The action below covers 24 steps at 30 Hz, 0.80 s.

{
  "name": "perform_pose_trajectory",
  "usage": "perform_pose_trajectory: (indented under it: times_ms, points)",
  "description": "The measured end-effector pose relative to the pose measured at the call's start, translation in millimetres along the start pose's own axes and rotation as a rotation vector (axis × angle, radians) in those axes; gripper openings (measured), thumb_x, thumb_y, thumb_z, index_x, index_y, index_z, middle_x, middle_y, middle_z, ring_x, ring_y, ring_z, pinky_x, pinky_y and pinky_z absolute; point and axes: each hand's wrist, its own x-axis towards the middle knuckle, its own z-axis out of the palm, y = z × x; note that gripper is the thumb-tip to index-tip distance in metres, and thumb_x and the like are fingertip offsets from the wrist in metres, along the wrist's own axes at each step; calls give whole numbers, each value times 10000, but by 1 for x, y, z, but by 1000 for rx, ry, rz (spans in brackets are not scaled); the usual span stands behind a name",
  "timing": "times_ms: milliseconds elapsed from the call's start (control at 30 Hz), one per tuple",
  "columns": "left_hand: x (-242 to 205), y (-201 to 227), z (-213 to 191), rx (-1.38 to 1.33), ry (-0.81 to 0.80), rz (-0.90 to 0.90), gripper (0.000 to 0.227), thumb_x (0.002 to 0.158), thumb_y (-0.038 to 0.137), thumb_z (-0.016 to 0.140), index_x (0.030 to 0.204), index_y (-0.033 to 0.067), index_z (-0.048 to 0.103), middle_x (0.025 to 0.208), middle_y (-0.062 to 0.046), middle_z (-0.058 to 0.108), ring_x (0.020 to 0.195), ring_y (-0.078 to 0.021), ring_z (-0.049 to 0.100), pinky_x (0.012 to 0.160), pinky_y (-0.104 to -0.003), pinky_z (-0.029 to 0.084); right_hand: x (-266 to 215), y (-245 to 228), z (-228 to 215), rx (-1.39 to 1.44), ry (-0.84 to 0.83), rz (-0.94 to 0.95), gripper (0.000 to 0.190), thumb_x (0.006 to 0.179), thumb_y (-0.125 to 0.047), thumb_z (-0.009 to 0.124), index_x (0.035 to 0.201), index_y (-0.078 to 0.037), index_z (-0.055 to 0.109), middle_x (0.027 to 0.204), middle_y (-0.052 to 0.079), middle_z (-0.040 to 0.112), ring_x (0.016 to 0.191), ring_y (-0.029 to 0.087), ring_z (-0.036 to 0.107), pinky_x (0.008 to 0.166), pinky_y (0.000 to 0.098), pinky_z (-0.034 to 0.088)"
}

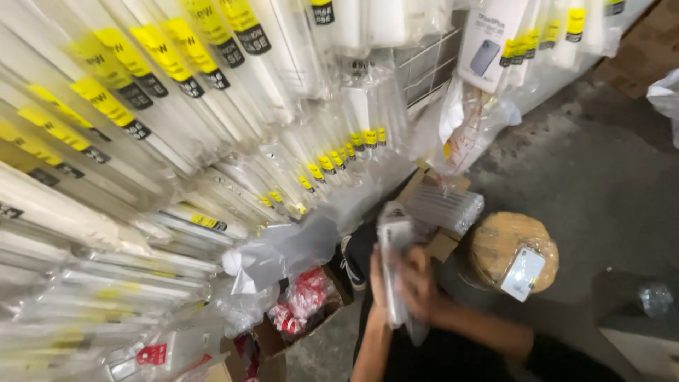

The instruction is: The person packages mobile phone cases into protective plastic bags.

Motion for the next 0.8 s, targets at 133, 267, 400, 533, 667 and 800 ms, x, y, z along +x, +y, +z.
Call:
perform_pose_trajectory:
  times_ms: [133,267,400,533,667,800]
  points:
    - [-11,-24,-23,156,6,-151,599,1067,511,392,1463,87,544,1185,-62,655,1011,-187,612,890,-304,512,44,31,6,244,220,420,380,1026,-300,473,1188,16,610,1091,110,454,1034,274,491,917,429,422]
    - [-14,3,17,309,-131,63,610,1016,460,322,1532,145,407,1487,-17,562,1363,-164,551,1164,-281,419,25,-7,12,223,221,335,365,1075,-289,490,1157,47,605,1180,142,462,1143,290,483,1040,404,373]
    - [-13,2,26,579,-129,285,660,1076,443,479,1598,54,375,1495,-147,514,1363,-273,506,1179,-394,382,38,6,10,145,147,259,376,1070,-285,501,1175,50,636,1233,158,482,1206,314,477,1099,391,342]
    - [10,-20,-17,87,-22,-105,880,972,711,331,1539,47,440,1504,-142,532,1348,-263,539,1163,-350,363,36,5,11,131,213,446,357,1066,-287,510,1180,26,639,1251,157,503,1234,321,499,1099,395,373]
    - [32,-34,-61,-69,-266,168,579,1172,532,349,1511,64,338,1434,-110,448,1309,-270,501,1146,-396,385,-4,-23,3,200,85,373,368,1042,-275,537,1198,45,631,1292,177,497,1255,334,495,1097,417,371]
    - [-7,4,58,281,29,198,727,1003,568,381,1633,228,252,1602,-1,435,1344,-190,497,1121,-298,374,-10,32,19,302,67,387,368,1038,-273,543,1214,39,626,1305,173,488,1267,342,493,1110,424,361]
